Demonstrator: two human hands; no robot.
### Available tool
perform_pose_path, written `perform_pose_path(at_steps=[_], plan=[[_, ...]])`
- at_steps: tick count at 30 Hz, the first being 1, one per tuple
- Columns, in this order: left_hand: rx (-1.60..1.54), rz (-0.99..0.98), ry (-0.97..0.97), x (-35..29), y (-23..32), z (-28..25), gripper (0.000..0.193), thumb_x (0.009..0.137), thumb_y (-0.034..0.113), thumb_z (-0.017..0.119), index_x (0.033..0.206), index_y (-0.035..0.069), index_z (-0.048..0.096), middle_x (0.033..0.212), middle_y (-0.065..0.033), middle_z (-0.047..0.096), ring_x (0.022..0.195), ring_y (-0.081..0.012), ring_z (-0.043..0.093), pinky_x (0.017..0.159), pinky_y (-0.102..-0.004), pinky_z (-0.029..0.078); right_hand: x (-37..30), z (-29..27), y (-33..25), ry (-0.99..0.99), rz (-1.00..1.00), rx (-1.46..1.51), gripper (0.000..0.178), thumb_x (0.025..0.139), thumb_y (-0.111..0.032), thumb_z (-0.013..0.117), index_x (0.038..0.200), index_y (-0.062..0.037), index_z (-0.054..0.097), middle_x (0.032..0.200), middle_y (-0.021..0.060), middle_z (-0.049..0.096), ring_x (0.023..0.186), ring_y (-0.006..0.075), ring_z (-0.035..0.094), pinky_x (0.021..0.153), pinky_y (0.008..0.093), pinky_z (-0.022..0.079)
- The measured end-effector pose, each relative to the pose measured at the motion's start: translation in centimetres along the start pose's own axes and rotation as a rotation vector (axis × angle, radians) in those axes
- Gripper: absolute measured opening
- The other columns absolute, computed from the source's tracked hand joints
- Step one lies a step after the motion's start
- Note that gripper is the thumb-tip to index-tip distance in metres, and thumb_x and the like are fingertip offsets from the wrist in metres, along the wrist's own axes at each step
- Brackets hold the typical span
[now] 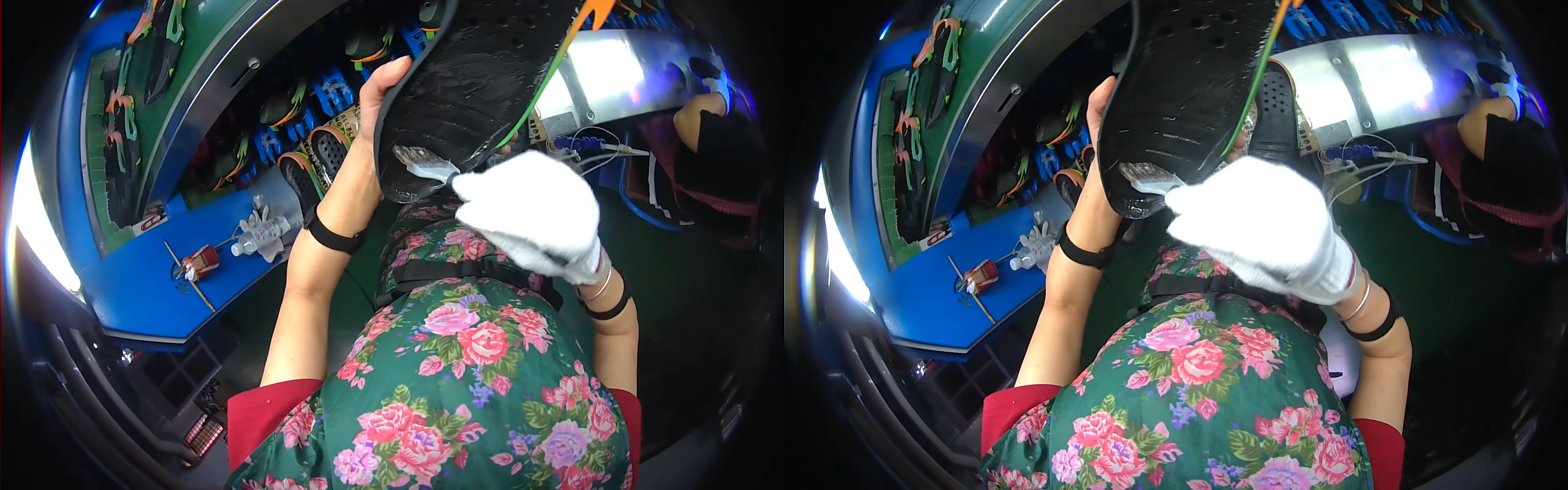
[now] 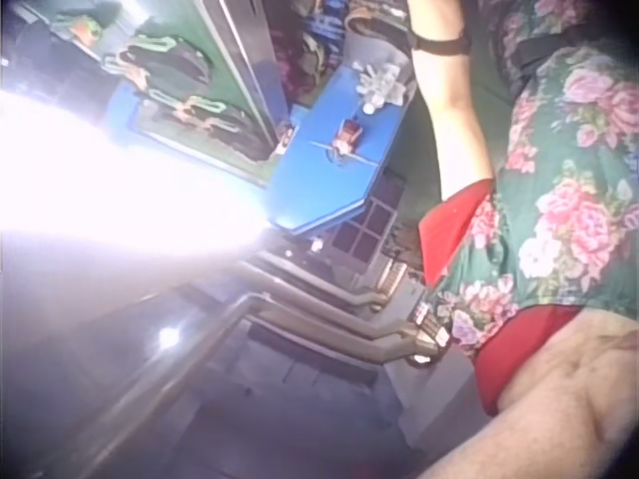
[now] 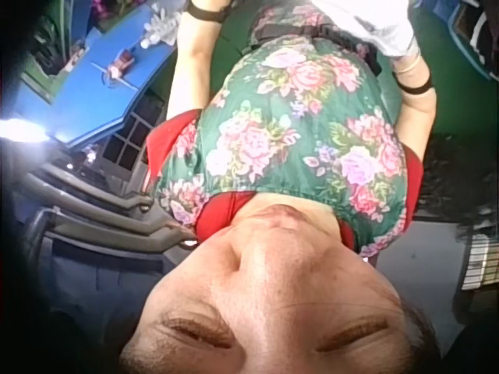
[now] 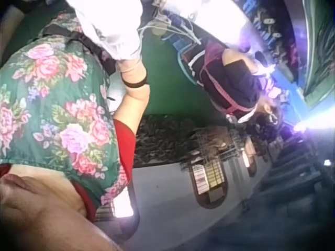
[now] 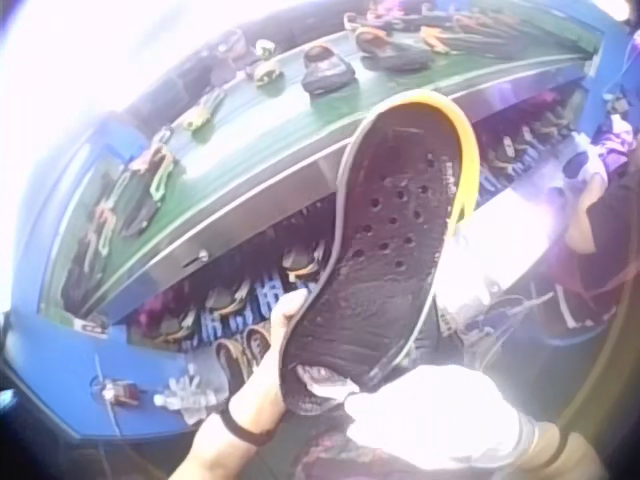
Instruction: Using a brush to apply glue or adhesive to the edges and surfaces of shoe outsoles at a factory workstation.
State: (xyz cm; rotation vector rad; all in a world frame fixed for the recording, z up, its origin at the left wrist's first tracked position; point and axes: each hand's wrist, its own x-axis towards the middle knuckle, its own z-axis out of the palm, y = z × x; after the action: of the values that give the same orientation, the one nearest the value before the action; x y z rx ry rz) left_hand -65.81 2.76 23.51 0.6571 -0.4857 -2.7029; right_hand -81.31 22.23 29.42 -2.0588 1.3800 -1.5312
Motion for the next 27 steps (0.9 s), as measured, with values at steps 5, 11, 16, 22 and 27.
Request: perform_pose_path(at_steps=[5, 11, 16, 22, 27], plan=[[-0.129, -0.095, -0.104, 0.3, 1.0, 1.2, 0.042, 0.096, 0.031, 0.063, 0.114, -0.005, 0.075, 0.110, -0.0202, 0.078, 0.091, -0.0283, 0.078, 0.085, -0.0397, 0.064, -0.7, -0.7, -0.2, -0.123, 0.121, 0.372, 0.029, 0.078, -0.007, 0.087, 0.106, -0.0123, 0.083, 0.104, 0.0073, 0.080, 0.086, 0.0234, 0.075, 0.074, 0.0345, 0.060], [-0.070, -0.111, -0.095, 0.8, 1.3, 3.1, 0.038, 0.095, 0.028, 0.065, 0.112, -0.004, 0.075, 0.102, -0.0176, 0.079, 0.077, -0.0239, 0.077, 0.075, -0.0336, 0.065, 0.4, -2.3, 0.8, -0.090, 0.063, 0.071, 0.033, 0.079, -0.007, 0.084, 0.112, -0.0106, 0.081, 0.113, 0.0095, 0.079, 0.093, 0.0248, 0.075, 0.079, 0.0364, 0.059], [0.010, -0.203, -0.096, 1.3, 2.0, 3.4, 0.038, 0.094, 0.027, 0.066, 0.112, -0.004, 0.075, 0.103, -0.0178, 0.079, 0.077, -0.0225, 0.077, 0.074, -0.0320, 0.064, -0.8, -1.2, 0.4, -0.143, -0.018, 0.112, 0.032, 0.081, -0.005, 0.083, 0.113, -0.0091, 0.080, 0.111, 0.0107, 0.079, 0.089, 0.0252, 0.075, 0.078, 0.0360, 0.060], [-0.113, -0.070, -0.287, 2.2, 1.5, 2.0, 0.039, 0.095, 0.029, 0.063, 0.115, -0.002, 0.076, 0.105, -0.0168, 0.079, 0.087, -0.0258, 0.078, 0.080, -0.0372, 0.065, 0.4, -1.6, 1.2, 0.135, 0.222, 0.302, 0.020, 0.074, 0.001, 0.085, 0.091, -0.0073, 0.080, 0.095, 0.0111, 0.080, 0.086, 0.0271, 0.075, 0.076, 0.0356, 0.058], [-0.098, 0.047, -0.275, 4.0, 1.5, 0.4, 0.048, 0.094, 0.036, 0.063, 0.125, 0.000, 0.072, 0.117, -0.0180, 0.076, 0.098, -0.0308, 0.077, 0.089, -0.0430, 0.063, 0.6, -0.4, 0.7, 0.037, 0.274, 0.571, 0.020, 0.074, 0.003, 0.084, 0.092, -0.0050, 0.080, 0.093, 0.0122, 0.079, 0.087, 0.0264, 0.076, 0.079, 0.0364, 0.059]])
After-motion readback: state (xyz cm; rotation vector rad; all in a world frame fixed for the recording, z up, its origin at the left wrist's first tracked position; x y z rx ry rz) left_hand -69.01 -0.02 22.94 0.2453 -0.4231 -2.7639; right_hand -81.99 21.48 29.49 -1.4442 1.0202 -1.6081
